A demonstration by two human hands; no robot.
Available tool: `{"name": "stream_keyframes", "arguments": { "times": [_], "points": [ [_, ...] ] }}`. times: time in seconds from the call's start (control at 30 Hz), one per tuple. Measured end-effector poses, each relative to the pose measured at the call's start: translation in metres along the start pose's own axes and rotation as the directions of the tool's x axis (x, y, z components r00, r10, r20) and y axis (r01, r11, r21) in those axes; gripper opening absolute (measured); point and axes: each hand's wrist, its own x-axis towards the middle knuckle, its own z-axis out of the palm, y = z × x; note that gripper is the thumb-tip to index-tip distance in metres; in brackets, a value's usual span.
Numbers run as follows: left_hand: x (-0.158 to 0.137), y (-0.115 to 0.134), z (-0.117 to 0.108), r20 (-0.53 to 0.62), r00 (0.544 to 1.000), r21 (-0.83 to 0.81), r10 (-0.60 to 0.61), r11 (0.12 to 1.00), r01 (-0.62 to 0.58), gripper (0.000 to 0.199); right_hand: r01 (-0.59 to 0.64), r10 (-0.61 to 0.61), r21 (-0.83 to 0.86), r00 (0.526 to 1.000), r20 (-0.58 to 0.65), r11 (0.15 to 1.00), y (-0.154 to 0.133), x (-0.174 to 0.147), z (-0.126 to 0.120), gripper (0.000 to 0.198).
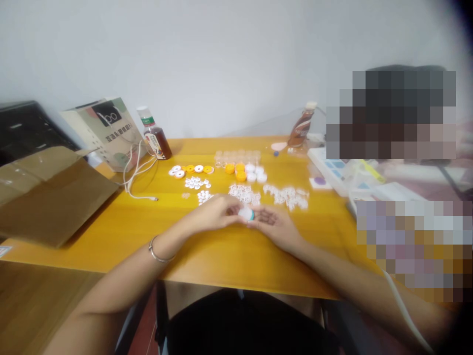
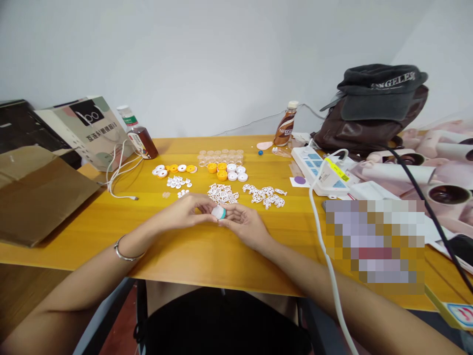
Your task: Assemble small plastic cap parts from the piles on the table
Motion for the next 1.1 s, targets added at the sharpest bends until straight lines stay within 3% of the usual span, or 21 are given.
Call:
{"name": "stream_keyframes", "arguments": {
  "times": [0.3, 0.67, 0.97, 1.1],
  "points": [
    [0.003, -0.011, 0.012, -0.046, 0.985, -0.130, -0.165, 0.979, 0.158, 0.032, -0.028, 0.027, 0.020, 0.999, 0.031, 0.999, -0.005, 0.001, 0.000, 0.037],
    [0.001, -0.006, -0.002, -0.037, 0.981, -0.193, -0.188, 0.965, 0.177, 0.038, 0.015, -0.015, 0.049, 1.000, -0.011, 0.999, -0.006, 0.002, 0.003, 0.033],
    [0.002, -0.008, -0.012, 0.026, 0.987, -0.429, -0.157, 0.890, 0.153, 0.036, 0.102, -0.100, 0.056, 0.994, -0.032, 0.993, -0.007, 0.000, 0.002, 0.033],
    [-0.003, -0.006, -0.023, 0.029, 0.993, -0.365, -0.117, 0.923, 0.120, 0.032, 0.147, -0.144, 0.055, 0.988, -0.050, 0.988, -0.008, -0.002, 0.002, 0.033]
  ]
}}
